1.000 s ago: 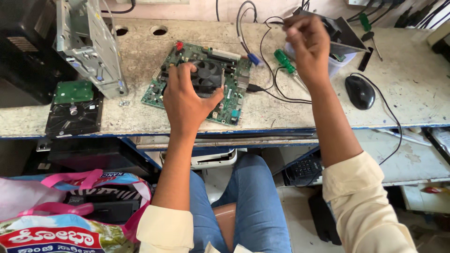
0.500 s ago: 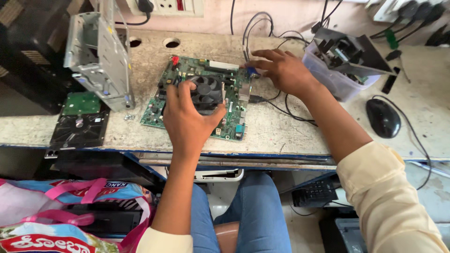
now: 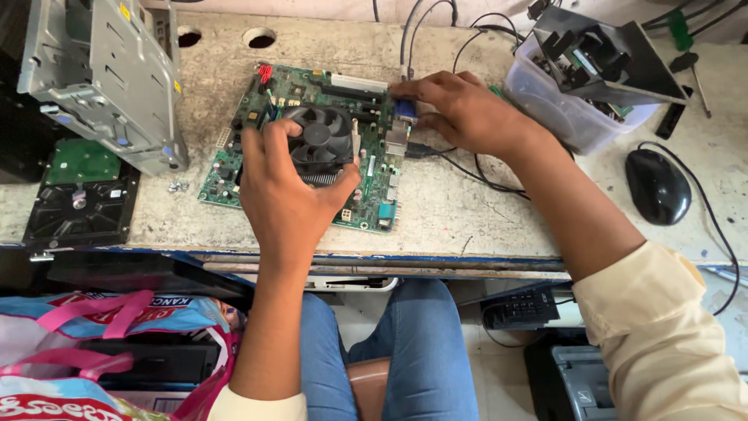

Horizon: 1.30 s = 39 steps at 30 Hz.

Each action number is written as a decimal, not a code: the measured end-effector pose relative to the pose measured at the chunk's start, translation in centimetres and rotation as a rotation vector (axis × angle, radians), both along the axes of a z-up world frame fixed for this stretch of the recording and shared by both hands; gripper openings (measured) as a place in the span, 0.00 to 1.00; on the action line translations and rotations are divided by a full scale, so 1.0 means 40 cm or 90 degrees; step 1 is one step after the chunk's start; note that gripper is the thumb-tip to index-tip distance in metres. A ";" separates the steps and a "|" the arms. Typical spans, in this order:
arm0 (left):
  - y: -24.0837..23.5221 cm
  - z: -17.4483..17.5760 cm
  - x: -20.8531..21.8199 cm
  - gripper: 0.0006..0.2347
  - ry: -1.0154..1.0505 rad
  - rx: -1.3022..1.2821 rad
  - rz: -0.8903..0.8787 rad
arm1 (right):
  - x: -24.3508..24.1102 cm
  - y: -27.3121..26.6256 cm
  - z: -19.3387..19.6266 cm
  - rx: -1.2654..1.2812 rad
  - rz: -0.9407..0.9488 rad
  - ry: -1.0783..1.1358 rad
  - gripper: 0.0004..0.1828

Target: The person works on a computer motherboard, using a screwdriver to adjust components and connecting a USB drive. They then move the motherboard into a computer case and begin organizing internal cables.

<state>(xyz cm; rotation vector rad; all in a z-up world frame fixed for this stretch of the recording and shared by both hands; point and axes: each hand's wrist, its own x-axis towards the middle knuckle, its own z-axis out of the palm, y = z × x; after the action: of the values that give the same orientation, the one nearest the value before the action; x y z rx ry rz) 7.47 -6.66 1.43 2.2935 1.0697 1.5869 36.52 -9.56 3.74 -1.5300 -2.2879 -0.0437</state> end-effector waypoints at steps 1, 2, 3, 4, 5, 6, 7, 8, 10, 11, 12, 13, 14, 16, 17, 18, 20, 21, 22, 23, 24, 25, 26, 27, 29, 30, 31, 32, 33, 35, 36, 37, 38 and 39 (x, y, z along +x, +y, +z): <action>0.000 -0.002 -0.001 0.27 0.001 0.000 0.002 | -0.004 -0.002 -0.004 -0.004 -0.014 -0.008 0.29; 0.000 -0.003 -0.001 0.27 0.001 -0.001 0.003 | -0.004 -0.003 -0.006 0.015 0.003 -0.007 0.27; 0.000 -0.004 -0.001 0.27 0.003 -0.001 0.003 | -0.004 -0.004 -0.009 0.035 0.019 -0.004 0.25; -0.001 -0.005 -0.002 0.27 0.003 -0.003 0.002 | -0.002 -0.006 -0.013 0.055 0.035 -0.002 0.23; 0.000 -0.005 -0.002 0.27 0.001 -0.003 0.001 | 0.000 -0.006 -0.014 0.051 0.029 0.011 0.23; 0.000 -0.004 -0.003 0.27 -0.001 -0.004 0.000 | 0.005 -0.009 -0.011 0.047 0.024 0.023 0.22; 0.001 -0.003 -0.003 0.27 -0.002 -0.003 -0.005 | 0.011 -0.012 -0.004 0.043 0.020 0.034 0.22; 0.002 -0.003 -0.003 0.27 -0.004 -0.002 -0.010 | 0.015 -0.016 0.003 0.046 0.013 0.086 0.17; 0.002 -0.005 -0.003 0.27 -0.007 0.007 -0.009 | 0.023 -0.030 0.025 0.049 0.001 0.187 0.08; 0.003 -0.007 -0.002 0.27 -0.006 0.013 -0.007 | 0.030 -0.046 0.038 0.033 0.015 0.200 0.09; 0.004 -0.008 -0.001 0.27 -0.005 0.019 -0.005 | 0.043 -0.069 0.060 0.017 0.028 0.213 0.10; 0.005 -0.009 -0.002 0.27 -0.003 0.020 -0.004 | 0.050 -0.091 0.075 0.002 0.039 0.229 0.11; 0.003 -0.010 -0.001 0.27 0.000 0.021 -0.003 | 0.051 -0.105 0.085 -0.030 0.043 0.210 0.13; 0.005 -0.005 -0.001 0.27 0.006 0.030 0.003 | 0.044 -0.125 0.101 -0.085 0.047 0.173 0.16; 0.005 -0.002 0.000 0.27 0.009 0.034 0.008 | 0.034 -0.132 0.101 -0.077 0.053 0.158 0.16; 0.004 0.000 0.001 0.27 0.011 0.038 0.013 | 0.019 -0.138 0.099 -0.070 0.057 0.142 0.16; 0.004 0.004 0.005 0.27 0.017 0.034 0.024 | -0.014 -0.156 0.093 -0.040 0.060 0.116 0.17; 0.002 0.005 0.007 0.28 0.019 0.031 0.030 | -0.035 -0.172 0.086 -0.019 0.058 0.106 0.18; 0.001 0.005 0.007 0.28 0.020 0.027 0.030 | -0.058 -0.190 0.076 0.002 0.057 0.097 0.18; 0.000 0.006 0.006 0.28 0.021 0.023 0.031 | -0.081 -0.206 0.065 -0.005 0.044 0.105 0.18; 0.000 0.006 0.006 0.28 0.021 0.018 0.032 | -0.106 -0.222 0.051 -0.012 0.032 0.114 0.18; 0.000 0.005 0.004 0.28 0.023 0.025 0.037 | -0.127 -0.237 0.038 -0.020 0.020 0.123 0.18; 0.002 0.004 0.005 0.28 0.026 0.032 0.042 | -0.143 -0.251 0.027 -0.014 -0.012 0.129 0.19; 0.001 0.002 0.004 0.28 0.031 0.037 0.047 | -0.160 -0.266 0.014 -0.011 -0.046 0.137 0.20; 0.001 -0.001 0.002 0.28 0.028 0.042 0.046 | -0.180 -0.282 -0.001 0.005 -0.091 0.153 0.22; 0.001 -0.001 0.003 0.28 0.026 0.046 0.046 | -0.188 -0.283 -0.005 0.017 -0.103 0.160 0.23; 0.000 -0.002 0.003 0.28 0.026 0.044 0.047 | -0.197 -0.286 -0.009 0.029 -0.115 0.170 0.23; -0.001 -0.003 0.003 0.28 0.027 0.041 0.049 | -0.204 -0.290 -0.011 0.035 -0.120 0.172 0.23; 0.000 -0.001 0.002 0.28 0.028 0.041 0.052 | -0.213 -0.291 -0.012 0.044 -0.125 0.175 0.23; 0.001 0.003 0.001 0.28 0.030 0.023 0.045 | -0.234 -0.297 -0.013 0.049 -0.155 0.178 0.22; 0.002 0.004 0.000 0.28 0.032 0.014 0.043 | -0.249 -0.304 -0.015 0.045 -0.182 0.177 0.22; 0.003 0.006 -0.002 0.28 0.028 0.017 0.040 | -0.262 -0.310 -0.019 0.041 -0.208 0.178 0.22; 0.005 0.007 -0.003 0.28 0.023 0.021 0.038 | -0.276 -0.315 -0.023 0.055 -0.227 0.189 0.22; 0.003 0.004 -0.003 0.28 0.018 0.021 0.035 | -0.289 -0.323 -0.029 0.067 -0.247 0.197 0.22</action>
<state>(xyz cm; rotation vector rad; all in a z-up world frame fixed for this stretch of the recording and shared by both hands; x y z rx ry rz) 7.33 -6.53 1.60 2.3335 1.1310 1.6089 24.98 -22.47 2.58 -1.7633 -1.7053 -0.0286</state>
